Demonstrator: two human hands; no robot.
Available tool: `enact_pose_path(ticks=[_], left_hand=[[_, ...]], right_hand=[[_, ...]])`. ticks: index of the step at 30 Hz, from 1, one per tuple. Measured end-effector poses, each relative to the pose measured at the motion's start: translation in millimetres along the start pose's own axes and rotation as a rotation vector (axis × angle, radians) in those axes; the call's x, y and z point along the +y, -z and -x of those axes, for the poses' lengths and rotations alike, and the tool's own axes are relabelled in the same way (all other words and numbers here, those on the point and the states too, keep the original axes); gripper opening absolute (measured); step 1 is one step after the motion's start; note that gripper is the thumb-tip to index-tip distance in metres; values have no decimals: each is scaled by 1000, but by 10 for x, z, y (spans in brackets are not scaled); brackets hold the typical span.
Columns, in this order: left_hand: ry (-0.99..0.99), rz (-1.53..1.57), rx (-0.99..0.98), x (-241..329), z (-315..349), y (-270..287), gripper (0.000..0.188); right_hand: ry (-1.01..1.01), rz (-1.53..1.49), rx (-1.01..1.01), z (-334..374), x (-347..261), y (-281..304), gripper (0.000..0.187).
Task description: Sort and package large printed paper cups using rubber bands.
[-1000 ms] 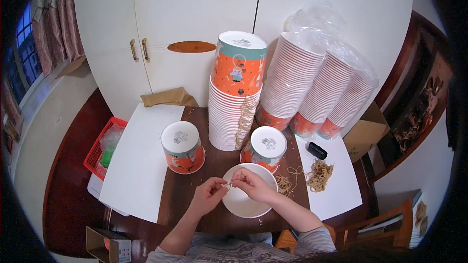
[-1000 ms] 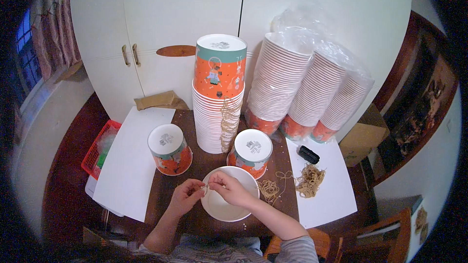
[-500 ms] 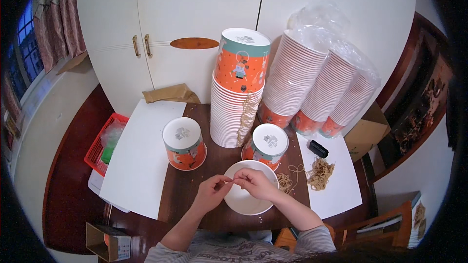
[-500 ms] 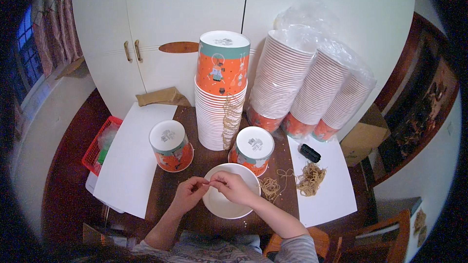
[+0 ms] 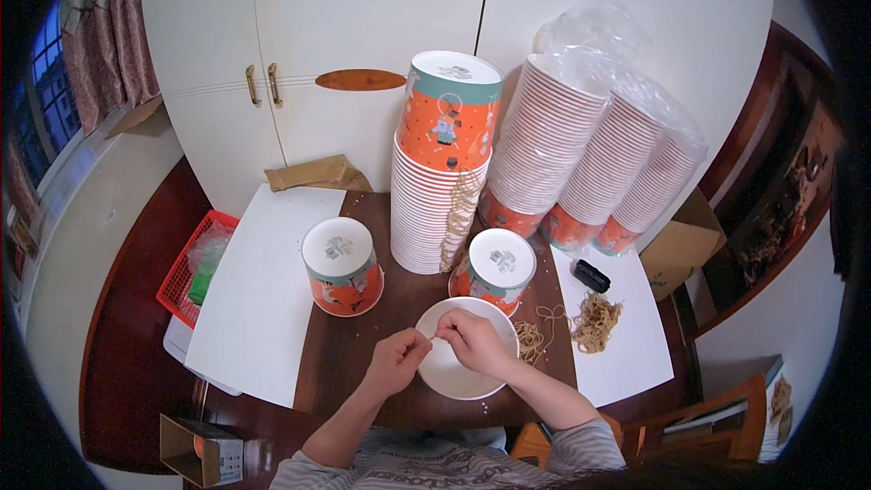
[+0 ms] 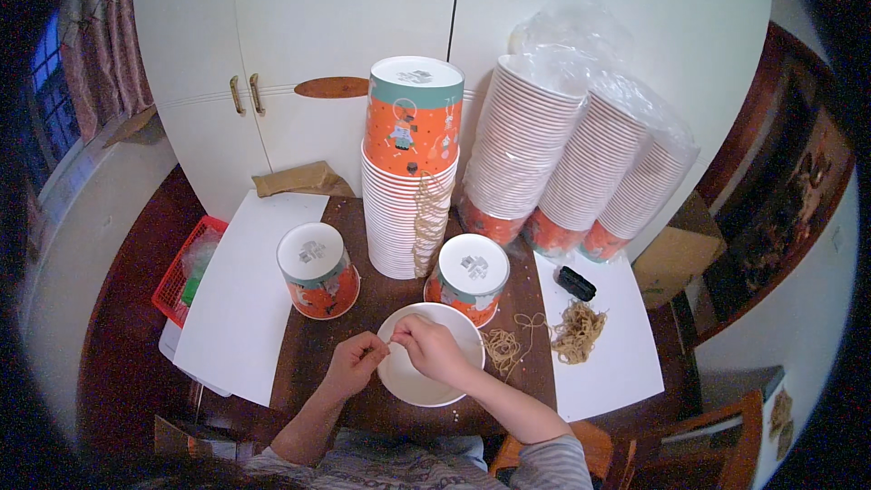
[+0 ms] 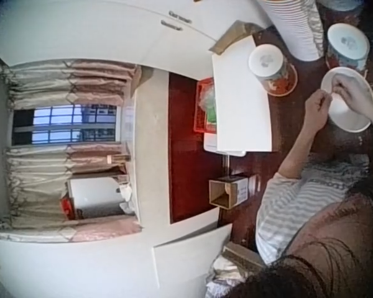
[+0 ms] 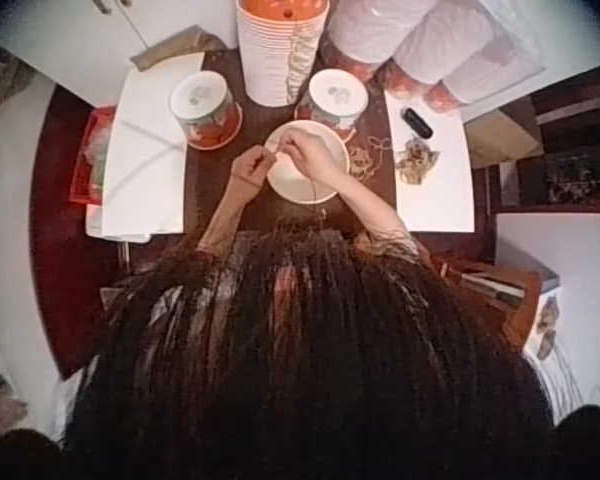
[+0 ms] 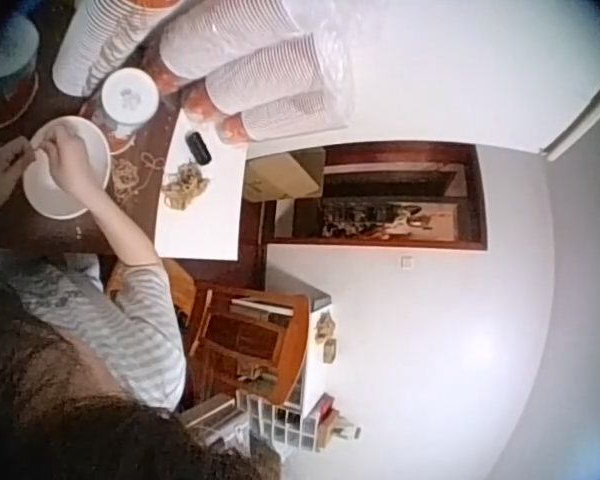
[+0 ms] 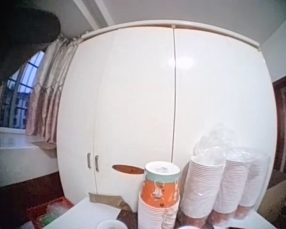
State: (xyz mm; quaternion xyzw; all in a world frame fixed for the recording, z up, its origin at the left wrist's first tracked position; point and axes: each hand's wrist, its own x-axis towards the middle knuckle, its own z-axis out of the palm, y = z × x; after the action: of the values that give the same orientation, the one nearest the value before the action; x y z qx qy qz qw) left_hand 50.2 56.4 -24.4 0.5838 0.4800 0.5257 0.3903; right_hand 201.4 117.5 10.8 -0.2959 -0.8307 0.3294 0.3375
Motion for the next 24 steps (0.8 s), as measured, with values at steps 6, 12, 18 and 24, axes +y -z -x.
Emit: enact_pose_path(ticks=[6,12,18,24], left_hand=[[45,-21,-12,35,17,-1,7],[109,19,56,86,27,12,9],[68,-39,95,128,39,101,9],[11,-70,97,136,46,112,7]], right_hand=[[-7,30,7,19,31,-18,6],[-105,-110,-39,34,63,-1,7],[-184,-272,-104,89,-4,-37,11],[-142,-106,-122,82,-40,-82,18]])
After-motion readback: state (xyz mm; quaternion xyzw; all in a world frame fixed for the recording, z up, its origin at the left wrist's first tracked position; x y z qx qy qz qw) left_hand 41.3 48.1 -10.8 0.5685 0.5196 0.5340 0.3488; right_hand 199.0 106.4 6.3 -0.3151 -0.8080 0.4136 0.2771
